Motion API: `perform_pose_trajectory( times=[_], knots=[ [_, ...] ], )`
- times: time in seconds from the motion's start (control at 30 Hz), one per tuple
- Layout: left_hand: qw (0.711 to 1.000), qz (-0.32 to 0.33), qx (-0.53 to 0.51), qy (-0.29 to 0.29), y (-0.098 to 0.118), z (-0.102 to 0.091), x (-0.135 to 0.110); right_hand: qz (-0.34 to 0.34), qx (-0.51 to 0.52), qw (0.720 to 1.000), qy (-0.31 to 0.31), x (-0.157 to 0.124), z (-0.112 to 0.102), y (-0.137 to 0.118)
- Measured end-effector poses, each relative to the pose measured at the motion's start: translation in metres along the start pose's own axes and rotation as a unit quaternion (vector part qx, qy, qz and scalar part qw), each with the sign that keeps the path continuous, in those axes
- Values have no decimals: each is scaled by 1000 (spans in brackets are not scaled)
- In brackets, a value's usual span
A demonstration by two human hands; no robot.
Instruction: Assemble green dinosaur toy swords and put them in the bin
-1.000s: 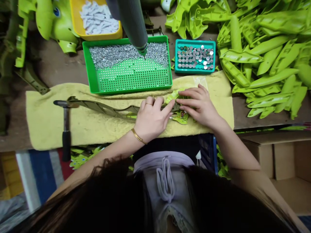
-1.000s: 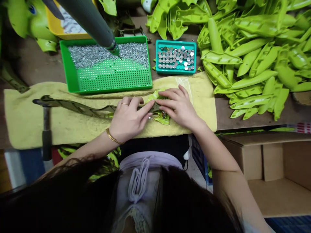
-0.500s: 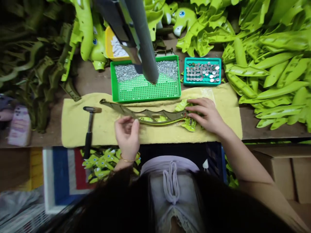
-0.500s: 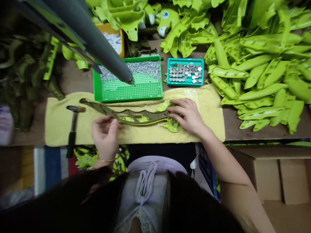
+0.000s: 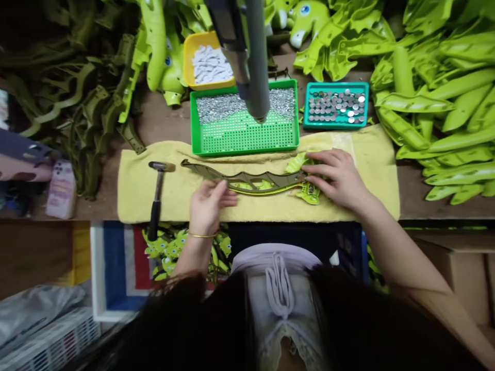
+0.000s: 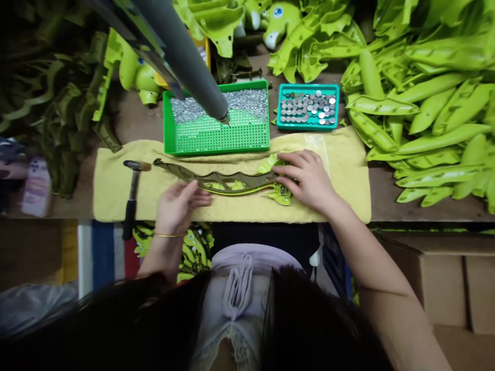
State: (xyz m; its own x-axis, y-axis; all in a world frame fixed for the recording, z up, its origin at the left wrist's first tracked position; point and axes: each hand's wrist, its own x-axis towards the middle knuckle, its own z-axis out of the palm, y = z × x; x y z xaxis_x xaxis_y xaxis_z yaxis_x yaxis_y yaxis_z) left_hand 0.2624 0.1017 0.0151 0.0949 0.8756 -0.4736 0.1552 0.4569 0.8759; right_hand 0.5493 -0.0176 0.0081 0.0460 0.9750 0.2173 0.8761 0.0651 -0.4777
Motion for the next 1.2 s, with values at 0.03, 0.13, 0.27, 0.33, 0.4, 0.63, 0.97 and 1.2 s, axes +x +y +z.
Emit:
perform_pose_trajectory(
  times=[0.03, 0.13, 0.27, 0.33, 0.4, 0.63, 0.97, 1.2],
  knots=[
    [995, 78, 51, 47, 0, -2, -1, -9, -18, 1000, 5, -1, -1, -2],
    [916, 337, 209, 61, 2, 12, -8, -33, -54, 996, 59, -9, 2, -16],
    [776, 511, 344, -135, 4, 66, -10, -23, -65, 991, 116, -29, 20, -45],
    [746, 521, 369, -189, 6, 89, -6, 10, -78, 990, 114, -38, 33, -57],
    [739, 513, 380, -215, 9, 102, -2, 44, -85, 989, 111, -43, 44, -63],
    [755, 487, 355, -258, 17, 105, -4, 81, -94, 981, 149, -42, 50, -64],
    [734, 525, 369, -223, 11, 110, -6, 71, -96, 981, 151, -40, 52, -61],
    [861, 349, 245, -276, 18, 108, -17, 111, 10, 963, 247, -42, 41, -60]
  ],
)
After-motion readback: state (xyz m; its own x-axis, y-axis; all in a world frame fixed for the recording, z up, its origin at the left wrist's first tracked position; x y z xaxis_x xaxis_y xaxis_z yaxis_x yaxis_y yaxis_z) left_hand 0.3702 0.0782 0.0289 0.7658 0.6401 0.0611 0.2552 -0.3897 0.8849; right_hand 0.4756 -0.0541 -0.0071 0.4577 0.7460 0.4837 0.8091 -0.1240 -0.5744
